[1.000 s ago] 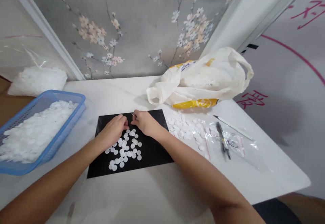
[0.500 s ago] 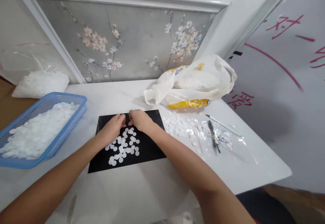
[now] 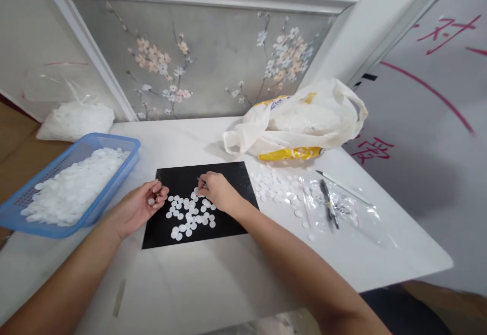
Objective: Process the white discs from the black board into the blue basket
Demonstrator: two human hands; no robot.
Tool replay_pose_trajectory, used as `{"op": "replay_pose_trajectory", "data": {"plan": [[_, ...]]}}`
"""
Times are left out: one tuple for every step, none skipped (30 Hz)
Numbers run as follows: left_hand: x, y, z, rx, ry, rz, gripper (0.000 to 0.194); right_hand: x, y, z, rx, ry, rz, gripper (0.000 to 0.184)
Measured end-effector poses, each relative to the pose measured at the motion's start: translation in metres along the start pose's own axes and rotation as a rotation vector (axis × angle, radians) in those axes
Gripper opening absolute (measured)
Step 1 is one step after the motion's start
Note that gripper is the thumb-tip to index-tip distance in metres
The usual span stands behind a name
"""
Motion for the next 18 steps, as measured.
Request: {"op": "replay_pose_trajectory", "data": {"plan": [[0.0, -0.001, -0.002, 0.026, -0.014, 0.009, 0.028, 0.003, 0.003, -0.004, -0.013, -0.012, -0.021, 0.008], [0.001, -0.002, -0.004, 0.045, -0.025, 0.019, 0.026, 0.007, 0.005, -0.006, -0.031, -0.016, -0.043, 0.008], [0.001, -0.003, -0.006, 0.056, -0.033, 0.029, 0.022, 0.011, 0.006, -0.006, -0.052, -0.008, -0.059, 0.007], [0.001, -0.005, -0.007, 0.063, -0.038, 0.041, 0.02, 0.015, 0.004, -0.003, -0.077, 0.014, -0.063, 0.006], [0.001, -0.007, -0.008, 0.066, -0.038, 0.053, 0.019, 0.019, -0.001, 0.002, -0.1, 0.049, -0.054, 0.005], [0.002, -0.009, -0.009, 0.067, -0.037, 0.06, 0.02, 0.022, -0.006, 0.01, -0.12, 0.088, -0.035, 0.006], [0.002, -0.01, -0.01, 0.06, -0.035, 0.062, 0.023, 0.025, -0.011, 0.018, -0.14, 0.128, -0.014, 0.008], [0.003, -0.011, -0.01, 0.04, -0.028, 0.06, 0.024, 0.028, -0.015, 0.027, -0.162, 0.164, 0.001, 0.01], [0.003, -0.012, -0.011, 0.006, -0.015, 0.056, 0.025, 0.03, -0.018, 0.035, -0.192, 0.199, 0.005, 0.012], [0.004, -0.012, -0.01, -0.043, 0.005, 0.054, 0.024, 0.031, -0.019, 0.042, -0.23, 0.232, 0.004, 0.013], [0.004, -0.013, -0.01, -0.103, 0.029, 0.052, 0.023, 0.032, -0.019, 0.049, -0.274, 0.262, 0.006, 0.013], [0.004, -0.013, -0.009, -0.17, 0.052, 0.051, 0.023, 0.033, -0.019, 0.054, -0.324, 0.29, 0.011, 0.014], [0.005, -0.013, -0.009, -0.24, 0.069, 0.049, 0.023, 0.033, -0.018, 0.057, -0.372, 0.315, 0.018, 0.014], [0.005, -0.012, -0.009, -0.311, 0.077, 0.044, 0.025, 0.034, -0.017, 0.059, -0.413, 0.336, 0.024, 0.014], [0.006, -0.011, -0.01, -0.392, 0.084, 0.039, 0.026, 0.034, -0.016, 0.059, -0.439, 0.353, 0.026, 0.014], [0.007, -0.009, -0.01, -0.482, 0.099, 0.033, 0.027, 0.035, -0.015, 0.058, -0.444, 0.367, 0.026, 0.014], [0.009, -0.006, -0.01, -0.577, 0.126, 0.031, 0.026, 0.035, -0.013, 0.057, -0.428, 0.377, 0.023, 0.015], [0.011, -0.003, -0.008, -0.672, 0.165, 0.037, 0.024, 0.036, -0.012, 0.054, -0.397, 0.381, 0.02, 0.015]]}}
Point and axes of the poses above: each hand's wrist, its own x-axis away from the middle knuckle, its own y-axis out of the palm, z = x × y, the point moved 9 cm from there along -x, towards the middle knuckle, and after that the axes turned 6 degrees about z, right-handed, at the moved point
